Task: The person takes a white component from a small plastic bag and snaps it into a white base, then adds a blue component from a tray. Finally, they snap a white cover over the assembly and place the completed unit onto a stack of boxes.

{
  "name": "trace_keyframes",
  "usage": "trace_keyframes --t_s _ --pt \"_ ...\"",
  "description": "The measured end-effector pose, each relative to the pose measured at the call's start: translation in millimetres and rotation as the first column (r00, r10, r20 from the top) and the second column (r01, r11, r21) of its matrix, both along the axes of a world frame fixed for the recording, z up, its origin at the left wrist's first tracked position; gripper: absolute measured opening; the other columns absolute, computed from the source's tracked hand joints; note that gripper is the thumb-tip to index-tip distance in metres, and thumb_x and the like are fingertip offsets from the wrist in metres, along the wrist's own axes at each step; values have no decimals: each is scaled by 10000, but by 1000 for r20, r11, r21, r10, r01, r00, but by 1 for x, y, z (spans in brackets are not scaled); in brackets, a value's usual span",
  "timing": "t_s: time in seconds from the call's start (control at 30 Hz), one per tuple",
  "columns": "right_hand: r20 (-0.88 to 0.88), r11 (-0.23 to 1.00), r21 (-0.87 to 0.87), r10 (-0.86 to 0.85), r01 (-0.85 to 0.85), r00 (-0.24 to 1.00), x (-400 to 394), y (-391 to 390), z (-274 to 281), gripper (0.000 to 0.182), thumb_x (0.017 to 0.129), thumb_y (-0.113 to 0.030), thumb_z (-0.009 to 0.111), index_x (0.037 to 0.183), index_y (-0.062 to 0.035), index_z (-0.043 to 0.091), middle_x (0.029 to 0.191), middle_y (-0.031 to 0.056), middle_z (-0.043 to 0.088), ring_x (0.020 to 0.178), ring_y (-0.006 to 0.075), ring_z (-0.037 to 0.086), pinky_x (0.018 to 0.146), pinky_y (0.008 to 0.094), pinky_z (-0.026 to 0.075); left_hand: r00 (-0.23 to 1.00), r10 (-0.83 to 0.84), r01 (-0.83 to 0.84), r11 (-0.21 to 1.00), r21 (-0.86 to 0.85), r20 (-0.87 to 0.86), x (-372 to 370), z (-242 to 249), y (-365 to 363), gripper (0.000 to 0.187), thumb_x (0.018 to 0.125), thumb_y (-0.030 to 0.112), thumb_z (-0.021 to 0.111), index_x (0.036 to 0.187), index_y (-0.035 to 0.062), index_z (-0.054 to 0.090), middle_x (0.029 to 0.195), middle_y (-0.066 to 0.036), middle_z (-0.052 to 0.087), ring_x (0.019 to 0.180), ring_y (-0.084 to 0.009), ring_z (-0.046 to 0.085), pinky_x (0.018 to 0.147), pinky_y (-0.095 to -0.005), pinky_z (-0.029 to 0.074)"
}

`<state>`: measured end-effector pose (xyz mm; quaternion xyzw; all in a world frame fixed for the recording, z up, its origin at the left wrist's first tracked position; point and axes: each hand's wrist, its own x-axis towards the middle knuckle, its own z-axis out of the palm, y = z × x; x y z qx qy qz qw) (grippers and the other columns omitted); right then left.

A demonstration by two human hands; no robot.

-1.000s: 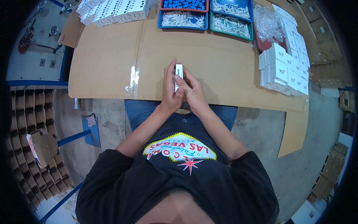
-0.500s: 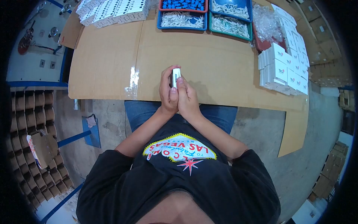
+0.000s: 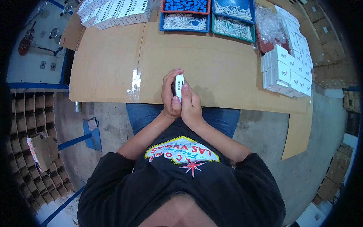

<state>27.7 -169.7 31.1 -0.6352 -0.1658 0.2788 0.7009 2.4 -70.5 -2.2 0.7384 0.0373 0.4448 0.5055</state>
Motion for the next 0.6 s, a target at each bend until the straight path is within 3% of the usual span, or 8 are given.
trace_keyframes --t_s 0.07,0.23,0.3,0.37,0.4,0.47,0.6 --pt "54 1000 26 4 -6 999 0 -3 -5 523 1135 -339 313 1416 51 518 1141 78 646 1046 126 592 920 290 477 1000 -8 7 999 42 20 0 -1 2 716 961 529 407 1335 -72 517 1296 -243 590 1254 -381 561 1138 -510 369" --pt "72 1000 -5 29 -28 997 -5 -8 -5 543 1136 -344 300 1471 49 467 1196 100 638 1086 145 588 950 304 471 995 -26 19 997 70 98 0 -3 1 727 969 555 388 1333 -60 518 1280 -244 608 1263 -399 561 1166 -579 322" --pt "82 1000 1 21 -21 996 -7 -7 -6 552 1136 -351 298 1485 49 452 1211 108 634 1096 150 585 959 306 466 995 -33 26 997 76 97 -1 -5 2 742 972 571 384 1348 -58 501 1300 -243 594 1278 -394 549 1174 -569 314" --pt "63 998 23 63 -65 996 -8 -6 -7 601 1133 -397 274 1530 39 388 1359 159 584 1231 197 563 1048 323 428 995 -38 30 996 84 95 -2 -7 2 758 974 587 380 1362 -56 485 1321 -242 580 1293 -390 537 1182 -560 305" --pt "62 998 23 64 -65 996 -7 -4 -7 601 1133 -397 274 1530 39 388 1359 159 584 1231 197 563 1048 323 428 997 -21 20 1000 16 77 -3 -6 1 776 974 605 379 1376 -53 468 1351 -243 555 1315 -382 516 1199 -548 277" --pt "247 989 77 100 -123 964 -3 1 -3 662 1124 -458 242 1567 28 321 1521 197 466 1391 259 474 1150 349 351 998 -5 8 999 -52 57 -2 -5 -1 794 973 622 379 1390 -49 450 1382 -243 530 1338 -375 496 1215 -536 250" --pt "227 971 142 159 -194 961 5 0 4 701 1115 -494 222 1578 27 291 1591 205 383 1468 302 391 1209 386 285 997 8 -2 996 -88 74 0 1 -2 817 975 636 367 1443 -33 400 1442 -251 470 1393 -369 428 1233 -513 191"
